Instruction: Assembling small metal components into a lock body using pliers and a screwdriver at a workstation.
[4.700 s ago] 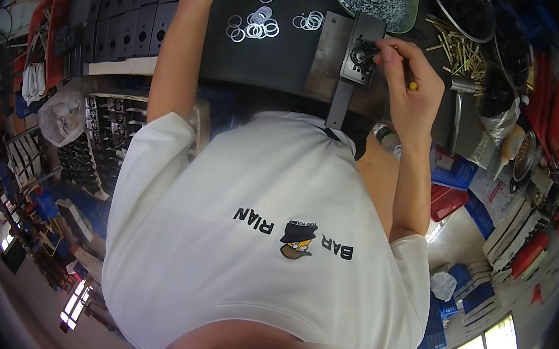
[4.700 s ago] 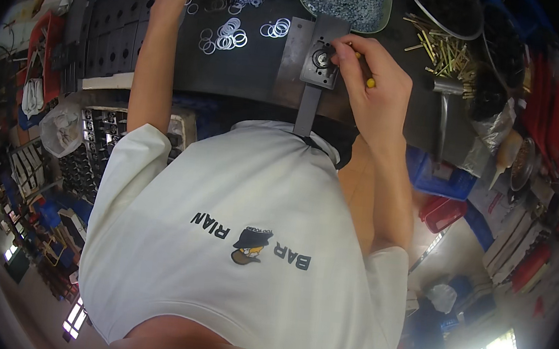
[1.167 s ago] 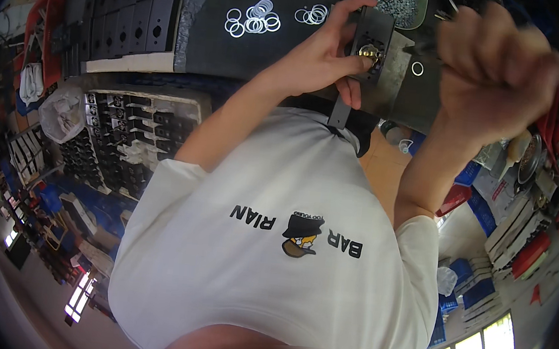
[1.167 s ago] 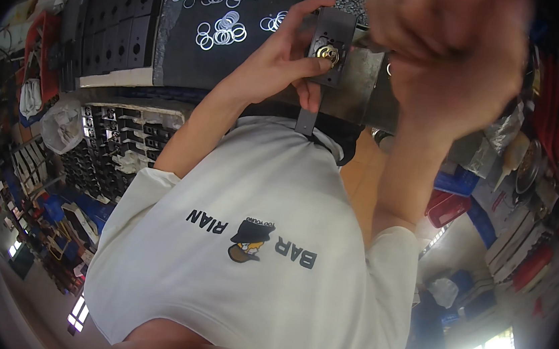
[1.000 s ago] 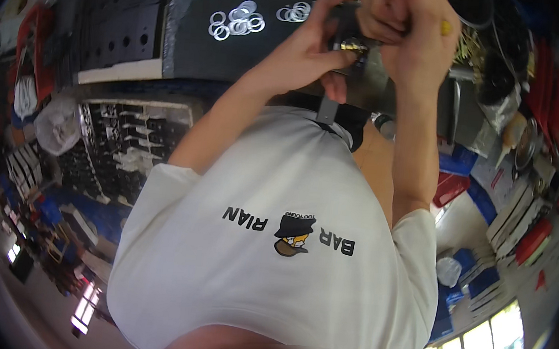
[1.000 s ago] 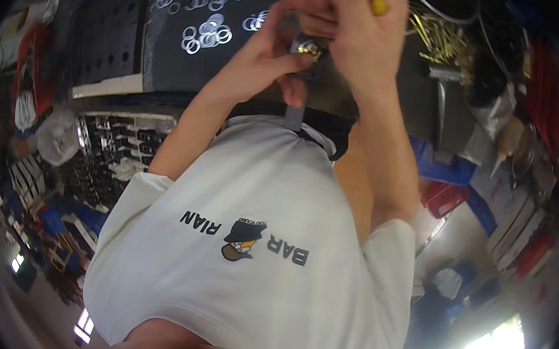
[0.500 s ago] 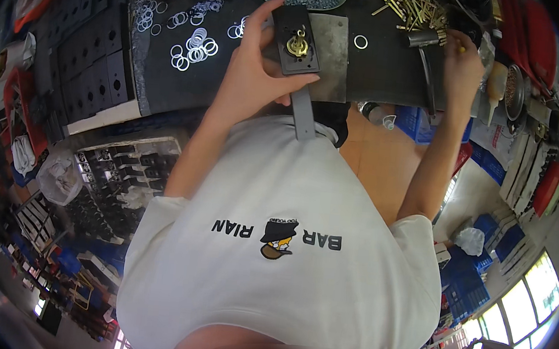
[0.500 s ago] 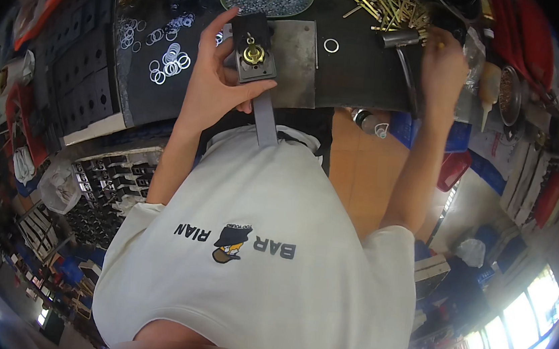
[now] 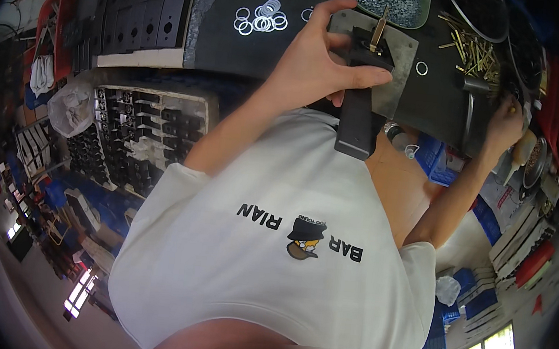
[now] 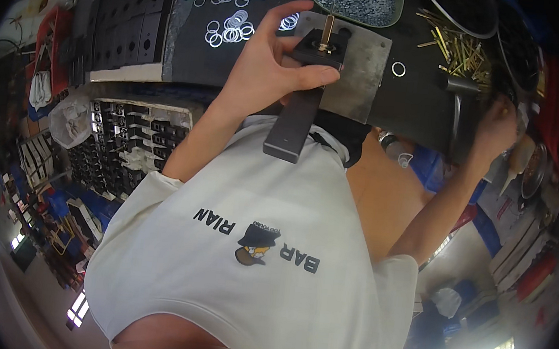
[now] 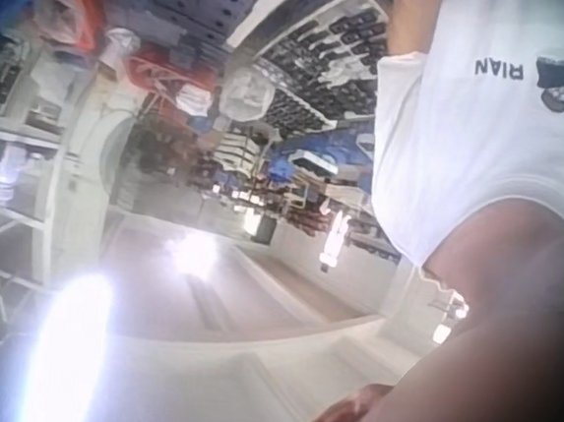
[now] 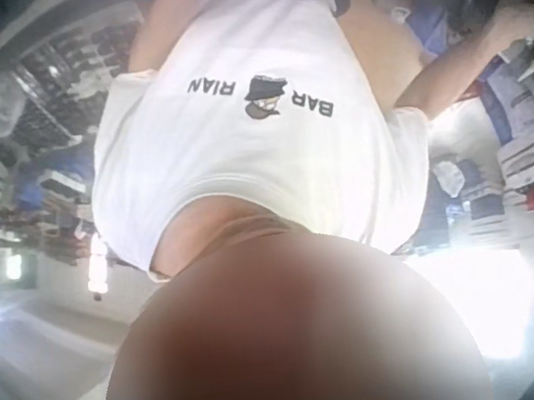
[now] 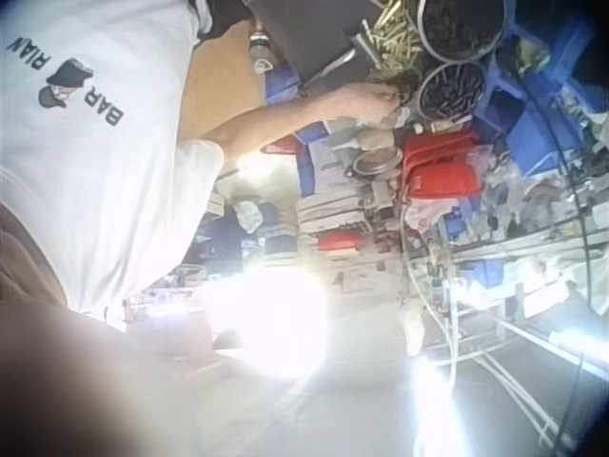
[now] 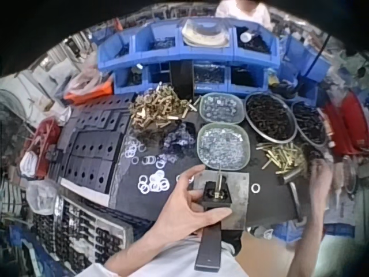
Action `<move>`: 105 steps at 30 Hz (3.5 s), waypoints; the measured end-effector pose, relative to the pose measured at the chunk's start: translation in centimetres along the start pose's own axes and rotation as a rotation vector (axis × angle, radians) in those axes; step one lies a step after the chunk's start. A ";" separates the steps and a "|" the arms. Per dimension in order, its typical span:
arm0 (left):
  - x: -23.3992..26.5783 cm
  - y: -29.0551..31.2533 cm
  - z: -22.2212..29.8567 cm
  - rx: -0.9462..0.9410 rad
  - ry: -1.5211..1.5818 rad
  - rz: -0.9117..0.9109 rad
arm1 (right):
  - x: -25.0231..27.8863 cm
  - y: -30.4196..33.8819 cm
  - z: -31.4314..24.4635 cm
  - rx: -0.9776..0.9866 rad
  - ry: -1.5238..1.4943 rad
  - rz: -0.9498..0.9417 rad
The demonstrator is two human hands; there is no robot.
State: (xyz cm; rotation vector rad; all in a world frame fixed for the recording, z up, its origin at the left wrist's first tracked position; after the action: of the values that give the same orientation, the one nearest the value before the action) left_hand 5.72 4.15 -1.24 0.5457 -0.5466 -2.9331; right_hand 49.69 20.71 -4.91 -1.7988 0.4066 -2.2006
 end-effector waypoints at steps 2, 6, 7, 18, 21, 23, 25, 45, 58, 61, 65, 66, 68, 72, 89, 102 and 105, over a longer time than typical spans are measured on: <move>0.2 -0.4 -0.5 0.004 0.018 -0.018 | 0.2 -0.5 0.6 -0.037 -0.053 -0.044; 0.6 -1.2 -1.2 -0.076 0.209 -0.070 | 1.7 -0.5 0.6 -0.023 -0.084 -0.094; 0.7 -1.2 -1.3 -0.063 0.190 -0.072 | 1.8 -0.6 1.0 -0.073 -0.073 -0.107; 0.3 -2.4 -1.6 -0.254 -0.152 -0.305 | -1.9 0.0 4.2 -0.586 -0.875 -0.370; 0.5 -2.0 -1.0 -0.193 -0.253 -0.315 | -1.9 -0.2 4.4 -0.616 -0.937 -0.368; 1.5 -0.7 0.0 -0.196 -0.309 -0.297 | -1.3 0.1 4.2 -0.600 -0.885 -0.363; 3.3 -0.4 0.8 -0.187 -0.375 -0.179 | 0.0 0.4 3.5 -0.564 -0.777 -0.351; 7.4 -3.2 2.3 -0.502 -0.836 0.200 | 9.3 8.0 -12.1 -0.327 -1.894 0.014; 6.2 -2.5 3.8 -0.528 -0.867 0.251 | 7.1 7.9 -13.5 -0.357 -2.153 0.103; 7.0 -2.7 2.9 -0.422 -0.854 0.263 | 7.3 7.9 -13.6 -0.284 -2.184 0.087; 6.8 -2.1 3.8 -0.450 -0.920 0.264 | 7.7 7.8 -14.0 -0.356 -2.107 0.114; 6.5 -1.7 3.9 -0.452 -0.924 0.269 | 7.7 7.8 -14.2 -0.371 -2.075 0.111; 4.9 -0.7 4.2 -0.555 -0.630 0.203 | 8.9 7.3 -15.0 -0.349 -1.799 0.154; -0.2 1.6 7.0 -0.795 -0.594 -0.098 | 11.3 7.4 -15.2 -0.371 -1.406 0.122; -0.4 -0.8 2.9 -0.665 -0.759 -0.023 | 15.2 3.5 -17.6 -0.009 -1.689 -0.480; -0.9 -1.9 -2.2 0.030 0.308 -0.264 | 17.9 2.6 -25.3 0.278 -1.843 -0.641; -0.9 -2.1 -2.3 0.042 0.307 -0.249 | 18.4 2.3 -25.5 0.406 -1.821 -0.697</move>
State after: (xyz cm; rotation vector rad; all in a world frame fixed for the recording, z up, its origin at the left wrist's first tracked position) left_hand 7.30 5.53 -3.77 1.1194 -0.5370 -2.9785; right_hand 21.20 12.76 6.00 -2.8339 -1.0249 -0.0005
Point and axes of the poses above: each hand's wrist, its own y-axis away from the middle knuckle, its own x-axis out of the back of the hand, z = x × y, the point moved 6 cm from there along -y, towards the middle knuckle, and after that the axes turned 14 degrees about y, right-handed, at the moved point
